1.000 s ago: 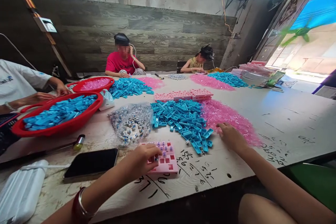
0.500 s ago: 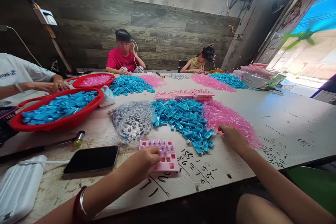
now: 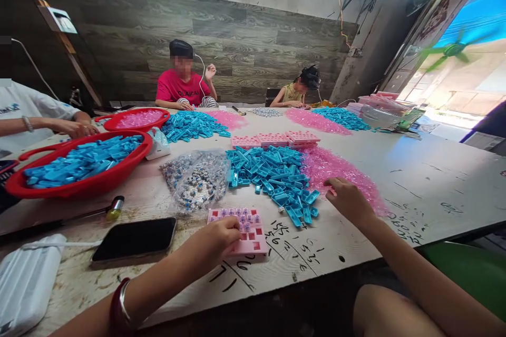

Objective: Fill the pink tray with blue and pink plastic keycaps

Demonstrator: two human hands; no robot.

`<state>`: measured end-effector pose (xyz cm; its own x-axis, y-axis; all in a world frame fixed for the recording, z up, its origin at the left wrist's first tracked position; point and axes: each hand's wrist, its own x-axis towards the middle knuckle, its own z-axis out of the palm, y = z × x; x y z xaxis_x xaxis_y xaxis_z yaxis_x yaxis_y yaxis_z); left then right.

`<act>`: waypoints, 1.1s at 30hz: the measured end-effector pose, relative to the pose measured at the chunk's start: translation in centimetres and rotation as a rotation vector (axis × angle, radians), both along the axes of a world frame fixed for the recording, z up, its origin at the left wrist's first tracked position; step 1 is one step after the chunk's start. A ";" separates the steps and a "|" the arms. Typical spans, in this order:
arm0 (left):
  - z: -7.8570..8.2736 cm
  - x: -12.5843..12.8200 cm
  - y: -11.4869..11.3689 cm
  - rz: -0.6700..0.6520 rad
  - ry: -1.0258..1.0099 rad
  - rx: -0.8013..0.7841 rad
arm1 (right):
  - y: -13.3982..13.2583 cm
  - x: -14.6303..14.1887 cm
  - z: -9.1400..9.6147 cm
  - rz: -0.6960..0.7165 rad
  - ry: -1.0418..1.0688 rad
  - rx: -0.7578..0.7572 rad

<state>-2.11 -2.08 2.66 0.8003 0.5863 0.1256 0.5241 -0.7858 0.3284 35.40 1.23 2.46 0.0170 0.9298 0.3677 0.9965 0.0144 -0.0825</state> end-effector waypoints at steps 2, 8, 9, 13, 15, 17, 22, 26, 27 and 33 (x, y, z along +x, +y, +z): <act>-0.2 0.0 0.1 -0.007 -0.016 0.020 | -0.8 -2.3 1.0 0.154 0.110 0.062; -0.4 0.0 0.3 0.005 0.005 -0.001 | -4.0 -11.9 1.7 0.635 0.529 -0.052; -0.5 0.0 0.3 0.016 0.018 -0.006 | -4.5 -13.2 1.3 0.698 0.573 -0.107; -0.8 -0.2 0.5 0.026 0.024 -0.025 | -5.1 -15.9 -0.4 0.815 0.588 -0.162; -0.8 -0.2 0.5 0.023 0.017 -0.031 | -4.9 -16.0 -0.9 0.821 0.588 -0.162; -0.8 -0.2 0.5 0.023 0.004 -0.034 | -4.6 -15.7 -1.0 0.817 0.615 -0.198; -0.6 0.0 0.3 0.031 -0.018 -0.030 | -4.2 -15.3 -0.6 0.805 0.584 -0.257; -0.8 0.1 0.2 0.047 -0.015 0.002 | -4.3 -15.5 -0.4 0.780 0.534 -0.239; -0.9 0.1 0.2 0.046 -0.013 0.011 | -4.3 -15.5 -0.5 0.779 0.532 -0.242; -1.3 0.1 0.3 0.037 0.003 0.053 | -4.2 -15.3 -0.7 0.773 0.505 -0.245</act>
